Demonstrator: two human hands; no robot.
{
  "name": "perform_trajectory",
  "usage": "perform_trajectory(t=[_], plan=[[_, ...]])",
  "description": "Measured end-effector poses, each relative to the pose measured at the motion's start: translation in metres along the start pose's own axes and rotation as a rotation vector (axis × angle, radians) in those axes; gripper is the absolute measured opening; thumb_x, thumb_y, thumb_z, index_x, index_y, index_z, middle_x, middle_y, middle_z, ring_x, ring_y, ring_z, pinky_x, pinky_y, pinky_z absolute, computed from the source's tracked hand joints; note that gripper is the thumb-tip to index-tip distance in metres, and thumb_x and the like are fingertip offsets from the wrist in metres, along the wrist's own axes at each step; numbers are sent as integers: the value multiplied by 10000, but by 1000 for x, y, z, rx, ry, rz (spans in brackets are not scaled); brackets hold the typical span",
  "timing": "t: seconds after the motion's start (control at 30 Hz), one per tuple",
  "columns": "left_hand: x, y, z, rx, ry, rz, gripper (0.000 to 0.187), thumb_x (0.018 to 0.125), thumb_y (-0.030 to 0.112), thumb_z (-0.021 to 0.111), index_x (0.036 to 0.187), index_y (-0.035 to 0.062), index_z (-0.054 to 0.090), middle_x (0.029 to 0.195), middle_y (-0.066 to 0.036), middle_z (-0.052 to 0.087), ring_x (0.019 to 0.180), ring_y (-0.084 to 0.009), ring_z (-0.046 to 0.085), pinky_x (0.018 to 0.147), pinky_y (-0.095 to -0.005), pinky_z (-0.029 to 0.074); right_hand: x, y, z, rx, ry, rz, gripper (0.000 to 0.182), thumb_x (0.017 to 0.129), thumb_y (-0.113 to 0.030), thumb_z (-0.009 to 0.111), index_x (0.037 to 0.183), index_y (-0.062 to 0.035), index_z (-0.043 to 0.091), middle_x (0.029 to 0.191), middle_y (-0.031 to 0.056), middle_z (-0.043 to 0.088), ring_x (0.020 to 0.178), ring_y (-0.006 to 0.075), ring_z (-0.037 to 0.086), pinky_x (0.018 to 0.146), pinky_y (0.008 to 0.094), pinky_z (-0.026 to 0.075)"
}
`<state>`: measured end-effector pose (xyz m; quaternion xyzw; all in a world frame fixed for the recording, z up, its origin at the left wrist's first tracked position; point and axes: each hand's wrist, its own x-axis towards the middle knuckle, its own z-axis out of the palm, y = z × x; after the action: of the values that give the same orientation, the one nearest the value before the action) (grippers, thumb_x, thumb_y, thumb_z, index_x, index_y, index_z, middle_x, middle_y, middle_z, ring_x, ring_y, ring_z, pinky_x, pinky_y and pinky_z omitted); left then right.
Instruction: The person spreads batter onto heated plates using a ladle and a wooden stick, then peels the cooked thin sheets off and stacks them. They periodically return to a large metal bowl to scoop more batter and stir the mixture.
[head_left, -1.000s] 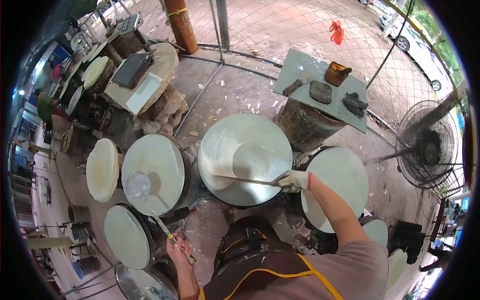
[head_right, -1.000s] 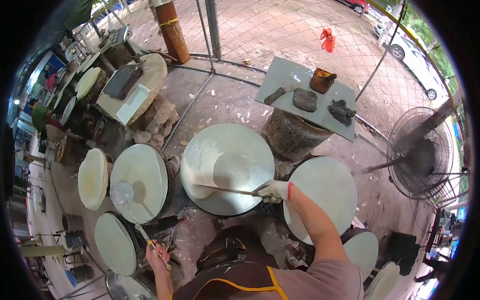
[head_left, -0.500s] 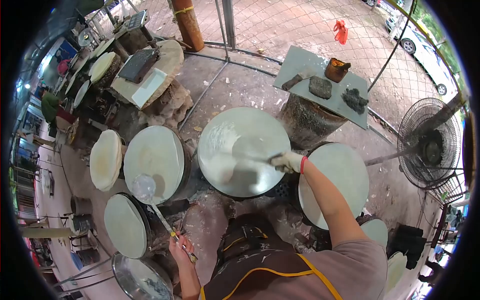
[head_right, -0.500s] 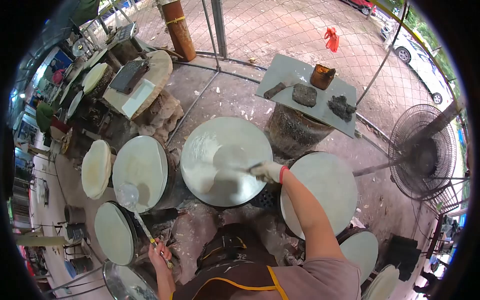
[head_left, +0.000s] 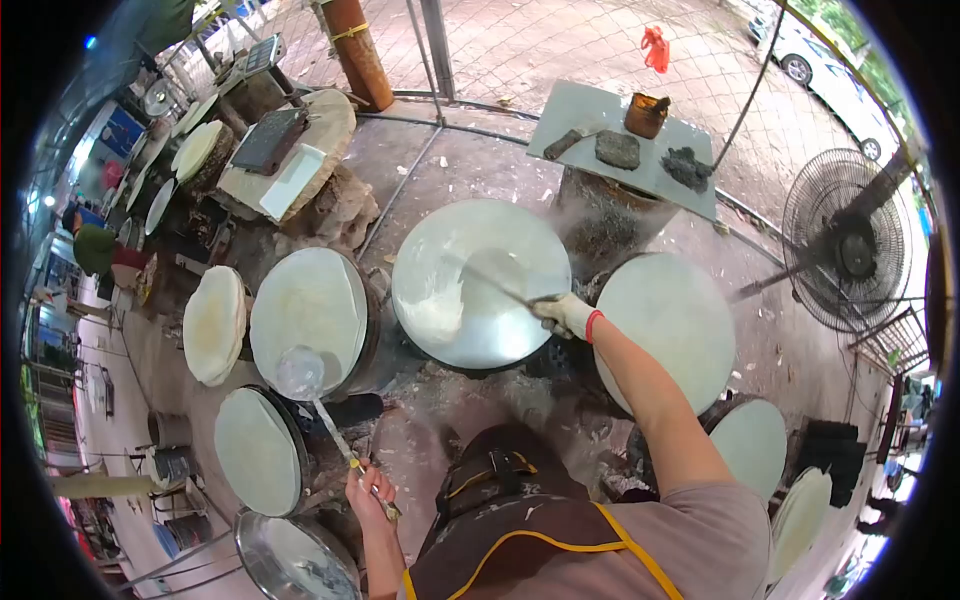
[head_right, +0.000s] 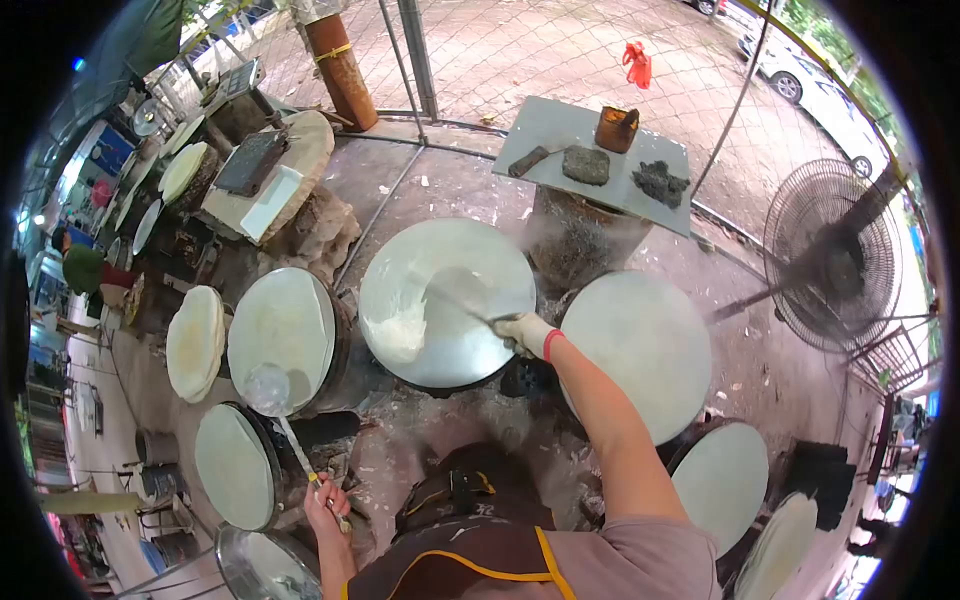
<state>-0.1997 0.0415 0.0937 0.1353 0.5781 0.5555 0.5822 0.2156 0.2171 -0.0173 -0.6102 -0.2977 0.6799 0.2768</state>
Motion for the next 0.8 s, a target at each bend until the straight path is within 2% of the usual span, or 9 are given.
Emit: perform_trajectory(t=[0.1, 0.23, 0.3, 0.47, 0.5, 0.57, 0.6, 0.73, 0.8], plan=[[12, 4, -27, 24, -62, -22, 151, 846, 48, 497, 996, 51, 483, 619, -3, 398, 399, -77, 333, 354, -223, 288, -13, 26, 16, -112, -194, 112, 254, 868, -282, 595, 1077, -137, 594, 581, -38, 473, 392, 54, 353, 333, 229, 264], [28, 17, -73, -1, -203, -73, 159, 855, 63, 477, 1012, 45, 469, 628, -6, 398, 397, -80, 337, 351, -226, 294, -70, 72, 59, 280, -47, 23, 414, 874, -290, 590, 1236, -105, 514, 637, -26, 491, 433, 56, 385, 355, 232, 291], [39, 26, -102, 23, -252, -107, 201, 857, 74, 469, 1055, 39, 462, 634, -12, 406, 399, -87, 346, 351, -232, 305, -89, 102, 111, 486, 212, -50, 385, 878, -274, 592, 1212, -90, 533, 673, -17, 509, 477, 74, 429, 384, 239, 336], [63, 54, -173, 49, -349, -184, 247, 859, 82, 460, 1101, 34, 462, 635, -29, 412, 398, -88, 352, 354, -232, 315, -38, 102, 274, 243, 60, -252, 386, 877, -290, 585, 1168, -37, 577, 836, 29, 621, 692, 90, 544, 566, 241, 439], [65, 59, -185, 64, -353, -188, 254, 860, 84, 457, 1109, 33, 463, 634, -33, 413, 398, -88, 352, 355, -231, 317, -27, 82, 297, 228, 68, -138, 396, 875, -293, 580, 1162, -20, 582, 881, 48, 640, 731, 105, 557, 610, 256, 454], [68, 68, -206, 40, -356, -193, 291, 864, 83, 450, 1150, 31, 439, 630, -43, 408, 380, -93, 343, 339, -231, 311, 26, 92, 325, 124, 330, -419, 405, 872, -290, 570, 1146, 8, 585, 951, 70, 656, 785, 159, 580, 693, 304, 469], [69, 73, -217, 12, -368, -208, 300, 865, 82, 448, 1160, 31, 431, 629, -45, 406, 376, -94, 341, 334, -232, 310, 23, 89, 333, 324, 373, -259, 408, 869, -302, 554, 1143, -2, 584, 1024, 136, 655, 878, 256, 623, 770, 356, 471], [71, 83, -246, -60, -381, -237, 275, 859, 74, 451, 1129, 28, 422, 623, -51, 399, 365, -98, 334, 319, -236, 304, -16, 103, 390, 26, 844, -40, 383, 892, -320, 474, 1150, -58, 579, 1053, 245, 599, 1017, 383, 565, 845, 418, 454], [70, 87, -254, -73, -386, -251, 244, 874, 80, 437, 1111, 25, 425, 618, -44, 391, 358, -91, 328, 312, -231, 301, -15, 88, 422, 40, 910, -64, 388, 886, -345, 477, 1149, -80, 579, 1048, 217, 612, 1008, 377, 572, 863, 429, 447]])
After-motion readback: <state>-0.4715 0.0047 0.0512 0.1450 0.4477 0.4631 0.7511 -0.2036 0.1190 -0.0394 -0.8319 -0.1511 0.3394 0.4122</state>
